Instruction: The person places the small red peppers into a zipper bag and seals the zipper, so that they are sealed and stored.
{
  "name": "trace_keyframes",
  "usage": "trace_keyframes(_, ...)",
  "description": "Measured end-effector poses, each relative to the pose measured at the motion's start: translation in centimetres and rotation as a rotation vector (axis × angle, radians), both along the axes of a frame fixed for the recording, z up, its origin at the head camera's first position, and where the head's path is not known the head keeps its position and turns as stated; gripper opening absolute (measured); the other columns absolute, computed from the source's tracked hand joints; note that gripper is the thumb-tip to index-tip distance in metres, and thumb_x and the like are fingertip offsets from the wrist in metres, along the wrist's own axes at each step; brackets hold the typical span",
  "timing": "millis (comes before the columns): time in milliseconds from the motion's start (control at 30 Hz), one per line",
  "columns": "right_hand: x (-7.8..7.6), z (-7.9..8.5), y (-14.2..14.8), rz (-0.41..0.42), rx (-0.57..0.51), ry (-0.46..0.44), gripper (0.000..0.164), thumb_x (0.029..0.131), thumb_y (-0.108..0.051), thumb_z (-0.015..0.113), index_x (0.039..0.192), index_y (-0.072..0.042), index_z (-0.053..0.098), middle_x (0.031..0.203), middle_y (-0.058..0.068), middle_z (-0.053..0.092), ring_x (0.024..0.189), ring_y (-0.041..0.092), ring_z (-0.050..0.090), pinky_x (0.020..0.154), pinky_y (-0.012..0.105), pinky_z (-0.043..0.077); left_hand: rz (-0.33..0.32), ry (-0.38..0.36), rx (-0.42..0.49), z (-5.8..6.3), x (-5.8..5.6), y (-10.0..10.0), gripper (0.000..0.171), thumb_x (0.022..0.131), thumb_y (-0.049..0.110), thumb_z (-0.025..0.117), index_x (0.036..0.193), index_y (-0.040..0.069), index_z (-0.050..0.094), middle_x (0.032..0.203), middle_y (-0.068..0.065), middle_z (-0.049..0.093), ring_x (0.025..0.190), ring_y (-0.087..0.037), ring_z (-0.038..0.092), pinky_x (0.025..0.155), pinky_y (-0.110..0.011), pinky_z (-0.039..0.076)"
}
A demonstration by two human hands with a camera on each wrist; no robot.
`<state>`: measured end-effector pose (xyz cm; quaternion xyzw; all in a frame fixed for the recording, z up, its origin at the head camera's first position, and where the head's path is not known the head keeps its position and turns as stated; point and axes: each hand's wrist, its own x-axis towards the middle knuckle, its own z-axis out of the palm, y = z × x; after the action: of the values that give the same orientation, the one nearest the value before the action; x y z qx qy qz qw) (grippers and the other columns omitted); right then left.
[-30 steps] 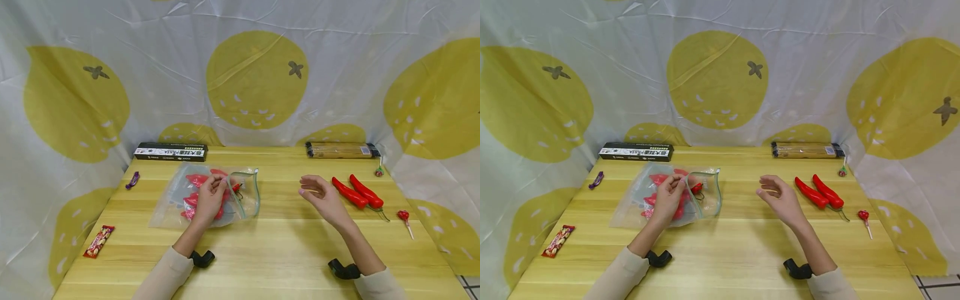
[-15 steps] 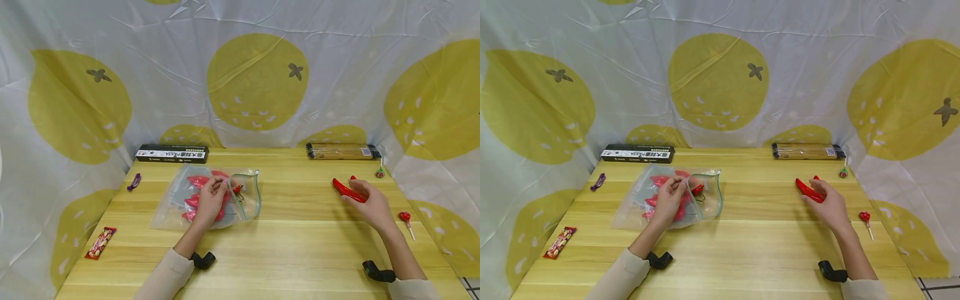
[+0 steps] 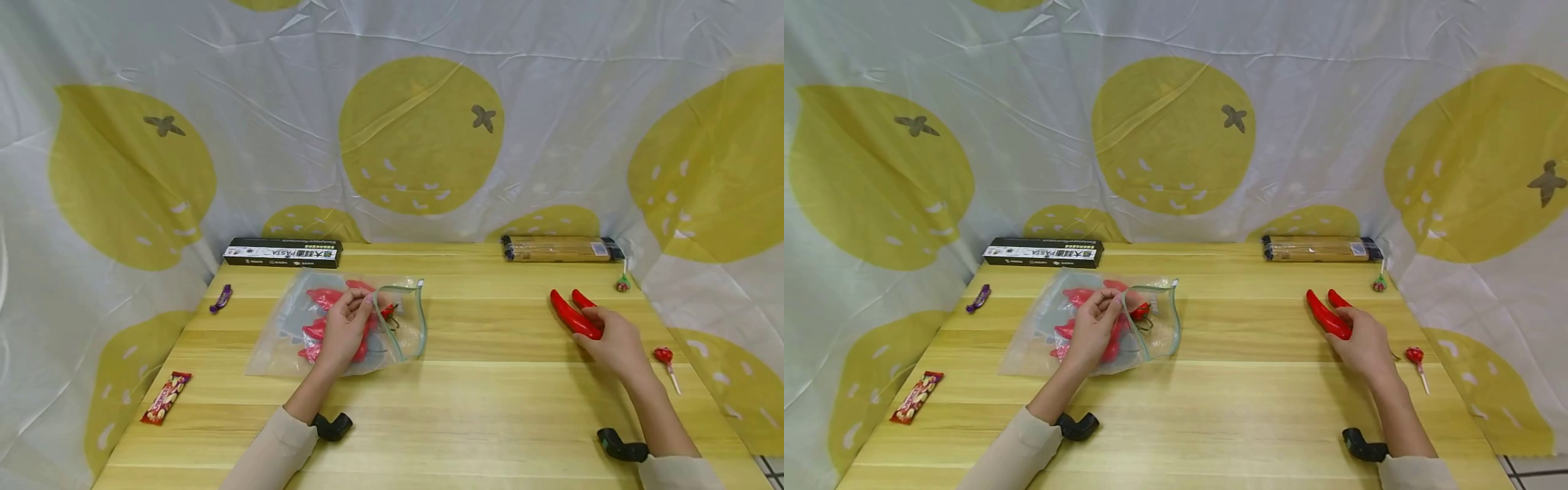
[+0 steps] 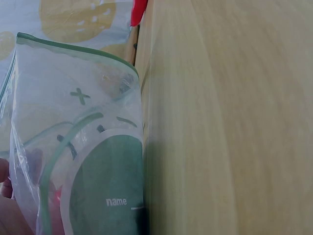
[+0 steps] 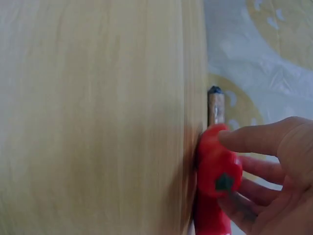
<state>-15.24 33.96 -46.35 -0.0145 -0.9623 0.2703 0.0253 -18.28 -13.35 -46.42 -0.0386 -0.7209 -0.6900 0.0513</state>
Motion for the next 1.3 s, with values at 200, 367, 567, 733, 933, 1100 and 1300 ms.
trace_keyframes(200, 0.2, 0.3, -0.4, 0.044, 0.058, -0.068, 0.062, 0.084, -0.029, 0.075, 0.131, 0.004, 0.052, 0.116, 0.032, 0.060, 0.098, 0.042, 0.058, 0.075, 0.051, 0.048, -0.003, -0.007, 0.009, -0.1, 0.0, 0.0, 0.028, 0.095, 0.034, 0.061, 0.109, 0.010, 0.060, 0.109, -0.010, 0.070, 0.101, -0.018, 0.067, 0.085, -0.020, 0.054)
trace_keyframes(367, 0.1, 0.5, -0.7, 0.055, 0.066, -0.131, 0.075, 0.085, -0.038, 0.073, 0.135, 0.007, 0.042, 0.112, 0.032, 0.060, 0.096, 0.040, 0.059, 0.073, 0.048, 0.051, -0.005, -0.011, 0.007, 0.0, 0.0, 0.0, 0.029, 0.096, 0.033, 0.060, 0.110, 0.008, 0.060, 0.110, -0.011, 0.070, 0.101, -0.017, 0.067, 0.086, -0.020, 0.054)
trace_keyframes(567, 0.1, 0.3, -1.4, 0.050, 0.014, -0.160, 0.079, 0.083, -0.045, 0.074, 0.128, 0.013, 0.043, 0.111, 0.032, 0.060, 0.094, 0.038, 0.061, 0.071, 0.043, 0.051, -0.004, -0.011, -0.011, 0.2, 0.1, 0.0, 0.030, 0.096, 0.034, 0.060, 0.112, 0.009, 0.060, 0.109, -0.011, 0.068, 0.096, -0.014, 0.065, 0.081, -0.023, 0.055)
trace_keyframes(733, -0.2, -0.2, -3.4, 0.074, -0.168, -0.095, 0.072, 0.086, -0.046, 0.071, 0.134, 0.002, 0.046, 0.124, 0.027, 0.058, 0.099, 0.036, 0.065, 0.071, 0.036, 0.056, -0.018, -0.002, -0.015, 0.5, 0.2, 0.0, 0.028, 0.096, 0.035, 0.059, 0.111, 0.011, 0.060, 0.109, -0.009, 0.069, 0.100, -0.016, 0.065, 0.087, -0.033, 0.055)
trace_keyframes(933, -0.6, 0.5, -8.5, 0.143, -0.519, -0.136, 0.062, 0.084, -0.045, 0.073, 0.131, -0.011, 0.051, 0.128, 0.014, 0.059, 0.101, 0.023, 0.064, 0.074, 0.025, 0.055, -0.022, 0.010, 0.009, 0.9, 0.3, 0.1, 0.024, 0.097, 0.030, 0.059, 0.110, 0.010, 0.060, 0.110, -0.009, 0.070, 0.105, -0.020, 0.066, 0.093, -0.036, 0.054)
trace_keyframes(1100, -1.0, 1.0, -13.3, 0.257, -0.664, -0.147, 0.051, 0.083, -0.036, 0.077, 0.126, -0.017, 0.059, 0.124, 0.008, 0.062, 0.100, 0.022, 0.065, 0.079, 0.028, 0.056, -0.007, 0.025, -0.003, 1.1, 0.3, 0.3, 0.025, 0.097, 0.031, 0.060, 0.109, 0.009, 0.062, 0.110, -0.008, 0.071, 0.105, -0.020, 0.067, 0.092, -0.029, 0.054)
trace_keyframes(1300, -1.5, 0.9, -18.3, 0.327, -0.689, -0.174, 0.048, 0.078, -0.035, 0.081, 0.119, -0.018, 0.063, 0.119, 0.008, 0.065, 0.099, 0.023, 0.066, 0.079, 0.031, 0.057, 0.004, 0.039, -0.015, 1.1, 0.4, 0.3, 0.028, 0.096, 0.035, 0.060, 0.110, 0.011, 0.061, 0.109, -0.005, 0.072, 0.106, -0.018, 0.066, 0.090, -0.024, 0.053)
